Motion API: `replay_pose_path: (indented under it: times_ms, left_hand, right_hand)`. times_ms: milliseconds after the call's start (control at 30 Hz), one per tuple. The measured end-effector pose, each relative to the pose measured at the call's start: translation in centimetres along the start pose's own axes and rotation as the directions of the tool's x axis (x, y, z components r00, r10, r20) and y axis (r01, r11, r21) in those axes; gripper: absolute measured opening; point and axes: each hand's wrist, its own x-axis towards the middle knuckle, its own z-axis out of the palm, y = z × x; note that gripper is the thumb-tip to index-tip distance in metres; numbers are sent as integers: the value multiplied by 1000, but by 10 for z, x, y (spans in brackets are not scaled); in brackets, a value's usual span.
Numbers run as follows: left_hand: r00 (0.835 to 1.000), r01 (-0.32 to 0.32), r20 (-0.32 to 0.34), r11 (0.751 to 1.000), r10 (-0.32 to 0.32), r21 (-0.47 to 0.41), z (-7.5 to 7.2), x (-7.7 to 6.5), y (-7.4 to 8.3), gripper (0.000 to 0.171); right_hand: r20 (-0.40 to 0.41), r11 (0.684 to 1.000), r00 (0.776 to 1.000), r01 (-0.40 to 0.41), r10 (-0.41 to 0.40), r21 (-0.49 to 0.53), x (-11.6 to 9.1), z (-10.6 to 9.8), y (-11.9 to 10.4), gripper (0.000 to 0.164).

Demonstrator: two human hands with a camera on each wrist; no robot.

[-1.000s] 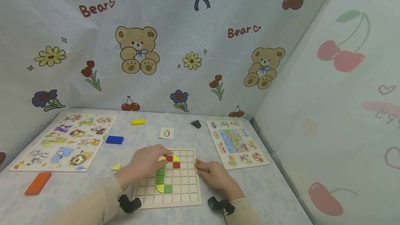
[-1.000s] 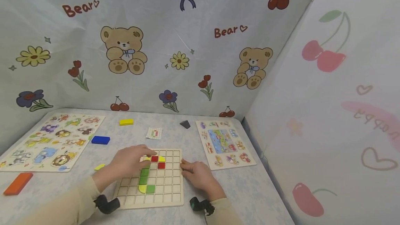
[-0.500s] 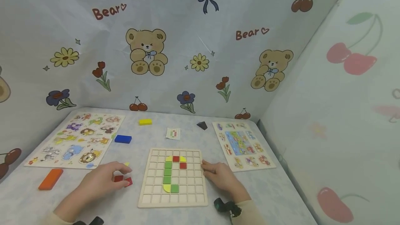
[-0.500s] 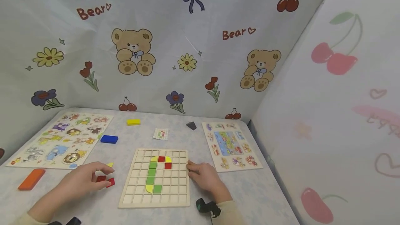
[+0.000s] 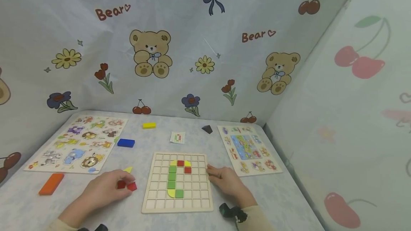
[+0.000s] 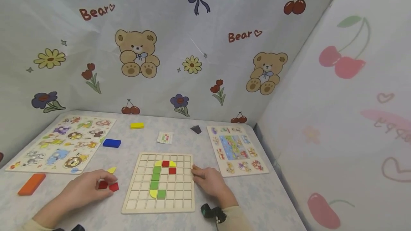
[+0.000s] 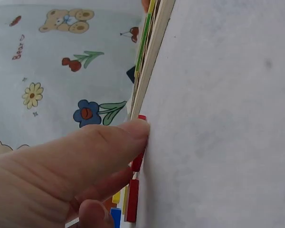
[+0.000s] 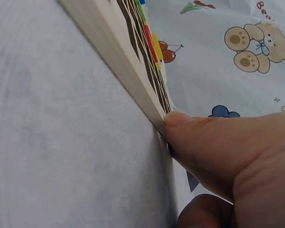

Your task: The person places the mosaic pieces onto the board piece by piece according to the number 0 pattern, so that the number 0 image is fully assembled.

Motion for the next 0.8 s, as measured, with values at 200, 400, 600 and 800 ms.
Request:
replay_pose_path:
  times_ms: [200,400,600,800]
  left_hand:
    - [1000,-6,-22,1000,6,8,2,1,1,25]
    - [994,-70,-87,997,71,9,7,4,7,26]
    - [987,-140,-82,990,138,-17,12,11,24,22]
    - [978,-206,-47,978,205,-32,20,20,61,21]
  right_hand:
    - [-1,1000,1000,-5,5,-4,0,1,1,36]
    - [-3,1000,1000,4,-4,1,0,0,0,36]
    - [-8,1000,1000,12,-12,1,0,-1,0,37]
    - [-1,999,999,37,-37,0,1,-1,0,37]
